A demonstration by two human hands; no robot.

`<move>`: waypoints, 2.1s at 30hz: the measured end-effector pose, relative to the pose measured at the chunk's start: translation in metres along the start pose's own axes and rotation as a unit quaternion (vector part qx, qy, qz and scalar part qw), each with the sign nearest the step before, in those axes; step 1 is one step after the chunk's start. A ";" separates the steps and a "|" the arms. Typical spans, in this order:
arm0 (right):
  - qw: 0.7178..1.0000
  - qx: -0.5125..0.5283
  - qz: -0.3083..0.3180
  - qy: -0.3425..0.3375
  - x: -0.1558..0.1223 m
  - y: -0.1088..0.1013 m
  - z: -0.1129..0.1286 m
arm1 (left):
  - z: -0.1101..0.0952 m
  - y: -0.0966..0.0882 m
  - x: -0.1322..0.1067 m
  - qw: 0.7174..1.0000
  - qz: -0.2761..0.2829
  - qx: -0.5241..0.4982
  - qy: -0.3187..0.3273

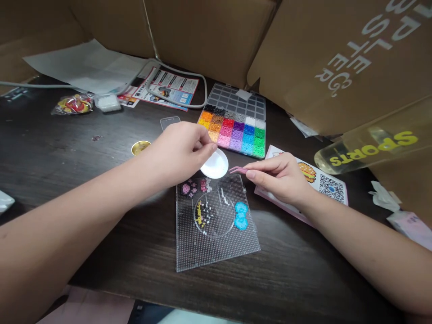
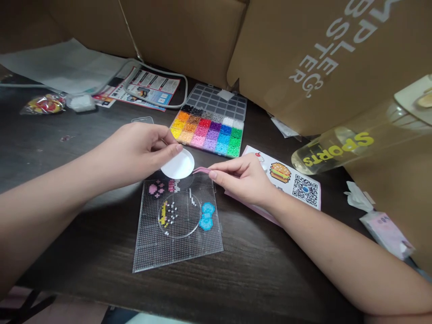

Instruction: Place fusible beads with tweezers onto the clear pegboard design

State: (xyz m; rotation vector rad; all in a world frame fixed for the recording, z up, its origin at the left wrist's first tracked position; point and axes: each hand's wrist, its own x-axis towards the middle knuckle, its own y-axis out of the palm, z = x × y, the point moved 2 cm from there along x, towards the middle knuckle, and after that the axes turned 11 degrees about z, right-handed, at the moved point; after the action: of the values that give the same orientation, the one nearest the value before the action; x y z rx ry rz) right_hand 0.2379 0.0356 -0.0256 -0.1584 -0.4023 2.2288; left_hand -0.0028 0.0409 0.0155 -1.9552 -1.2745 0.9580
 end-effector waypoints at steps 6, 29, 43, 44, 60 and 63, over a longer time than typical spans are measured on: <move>0.983 -0.080 0.138 -0.089 -0.002 0.005 0.000 | 0.000 -0.003 0.000 0.999 -0.025 0.027 -0.026; 0.973 -0.104 0.181 -0.093 0.002 -0.001 -0.001 | -0.005 -0.005 -0.001 0.999 -0.032 0.038 -0.023; 0.992 -0.066 0.097 -0.040 -0.002 -0.003 0.001 | 0.000 0.006 0.000 0.999 0.000 0.018 0.031; 0.995 -0.049 0.075 -0.041 -0.003 -0.003 0.001 | -0.001 0.007 0.000 0.999 0.005 0.009 0.037; 0.999 0.001 -0.016 -0.035 -0.009 -0.001 -0.003 | 0.001 0.008 0.001 0.989 0.069 -0.123 0.036; 0.999 -0.010 -0.020 -0.023 -0.008 -0.001 -0.005 | 0.001 0.006 0.001 0.990 0.064 -0.123 0.029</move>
State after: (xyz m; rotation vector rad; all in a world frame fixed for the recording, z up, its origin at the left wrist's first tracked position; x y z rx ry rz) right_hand 0.2449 0.0306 -0.0298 -0.1098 -0.4497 2.1922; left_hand 0.0001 0.0395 0.0098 -2.2619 -1.2983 0.8280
